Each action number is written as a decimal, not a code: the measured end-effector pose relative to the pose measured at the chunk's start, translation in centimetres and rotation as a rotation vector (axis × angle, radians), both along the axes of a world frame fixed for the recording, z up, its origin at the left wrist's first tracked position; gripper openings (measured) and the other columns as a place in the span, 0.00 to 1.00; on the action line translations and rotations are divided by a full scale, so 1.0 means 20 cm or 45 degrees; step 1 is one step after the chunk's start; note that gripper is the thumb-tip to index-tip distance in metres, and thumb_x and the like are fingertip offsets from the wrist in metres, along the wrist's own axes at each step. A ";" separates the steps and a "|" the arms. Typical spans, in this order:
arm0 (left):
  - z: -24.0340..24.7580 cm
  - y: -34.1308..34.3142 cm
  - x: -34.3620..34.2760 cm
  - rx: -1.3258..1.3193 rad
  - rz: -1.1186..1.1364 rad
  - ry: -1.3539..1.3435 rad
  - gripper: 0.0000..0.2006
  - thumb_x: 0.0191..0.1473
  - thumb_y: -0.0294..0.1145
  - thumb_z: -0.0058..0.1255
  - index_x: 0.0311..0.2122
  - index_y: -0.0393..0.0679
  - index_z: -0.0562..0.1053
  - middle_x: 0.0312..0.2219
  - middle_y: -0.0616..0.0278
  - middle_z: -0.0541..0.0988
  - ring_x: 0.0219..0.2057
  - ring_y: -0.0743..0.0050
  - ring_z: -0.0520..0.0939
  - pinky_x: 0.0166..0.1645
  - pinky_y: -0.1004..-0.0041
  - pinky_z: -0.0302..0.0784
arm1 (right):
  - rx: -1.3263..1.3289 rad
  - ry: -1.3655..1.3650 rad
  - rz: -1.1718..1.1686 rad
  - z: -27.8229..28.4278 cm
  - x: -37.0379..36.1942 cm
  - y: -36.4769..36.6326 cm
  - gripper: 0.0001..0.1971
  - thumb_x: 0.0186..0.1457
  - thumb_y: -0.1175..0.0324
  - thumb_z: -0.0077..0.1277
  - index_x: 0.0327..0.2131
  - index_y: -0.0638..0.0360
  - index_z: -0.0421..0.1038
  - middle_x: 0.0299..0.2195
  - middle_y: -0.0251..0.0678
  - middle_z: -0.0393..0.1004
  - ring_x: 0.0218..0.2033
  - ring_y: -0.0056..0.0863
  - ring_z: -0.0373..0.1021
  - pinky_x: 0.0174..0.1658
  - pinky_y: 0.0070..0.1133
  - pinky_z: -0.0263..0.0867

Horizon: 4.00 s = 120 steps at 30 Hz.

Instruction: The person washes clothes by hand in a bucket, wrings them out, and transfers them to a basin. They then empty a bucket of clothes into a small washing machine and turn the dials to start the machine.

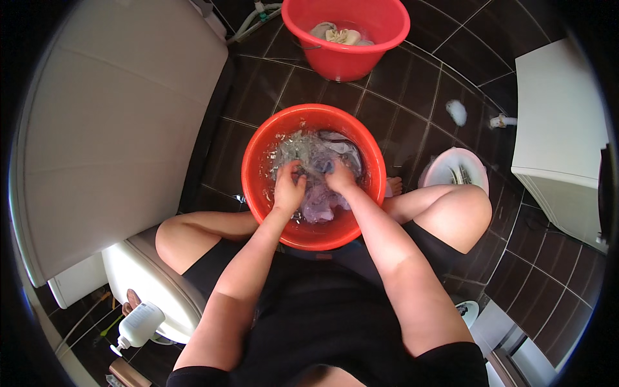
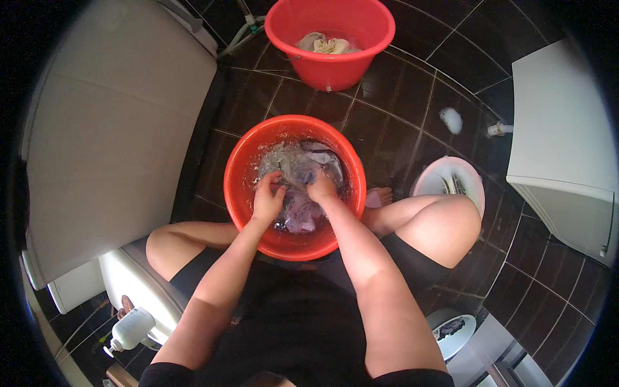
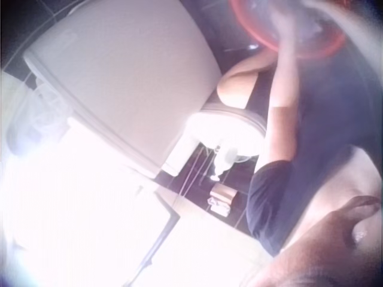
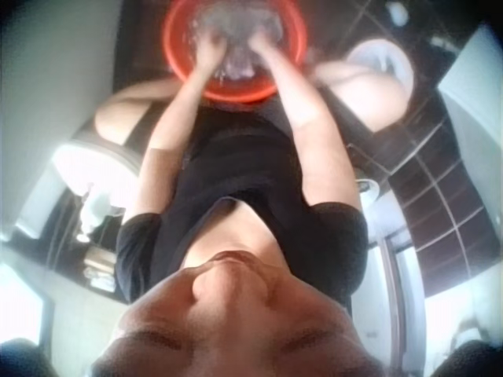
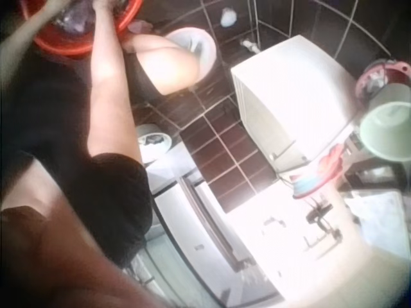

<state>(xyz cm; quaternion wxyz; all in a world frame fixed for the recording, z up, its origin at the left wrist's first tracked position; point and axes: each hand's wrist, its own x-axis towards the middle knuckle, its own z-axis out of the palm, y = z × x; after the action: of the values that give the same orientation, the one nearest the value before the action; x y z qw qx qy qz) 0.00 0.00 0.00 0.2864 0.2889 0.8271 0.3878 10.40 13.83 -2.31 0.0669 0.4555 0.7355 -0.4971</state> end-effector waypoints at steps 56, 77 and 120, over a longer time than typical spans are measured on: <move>0.15 -0.08 -0.11 0.090 -0.172 -0.419 0.32 0.37 0.22 0.58 0.51 0.39 0.60 0.44 0.55 0.69 0.47 0.67 0.70 0.53 0.72 0.64 | -0.768 0.761 0.050 0.67 -0.12 0.04 0.16 0.49 0.64 0.54 0.40 0.64 0.70 0.33 0.35 0.74 0.32 0.22 0.72 0.31 0.20 0.69; 0.54 0.20 -0.04 0.811 0.300 -0.764 0.24 0.52 0.27 0.45 0.52 0.40 0.51 0.47 0.55 0.63 0.50 0.67 0.64 0.57 0.69 0.56 | -1.808 1.038 -0.656 0.43 -0.02 -0.13 0.37 0.55 0.35 0.28 0.57 0.53 0.53 0.55 0.36 0.59 0.56 0.31 0.58 0.58 0.31 0.53; 0.54 0.41 -0.20 0.340 0.161 -1.377 0.13 0.50 0.30 0.52 0.20 0.48 0.61 0.16 0.67 0.65 0.19 0.70 0.71 0.26 0.70 0.71 | -2.343 0.654 -0.574 0.59 -0.07 -0.11 0.06 0.46 0.72 0.50 0.28 0.59 0.64 0.19 0.29 0.62 0.15 0.15 0.57 0.13 0.11 0.52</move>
<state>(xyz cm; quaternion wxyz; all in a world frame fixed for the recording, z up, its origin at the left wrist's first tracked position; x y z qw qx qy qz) -3.95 8.17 10.72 0.6070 0.0326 0.5218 0.5985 9.06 11.60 9.47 0.1372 0.2333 -0.0509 -0.9613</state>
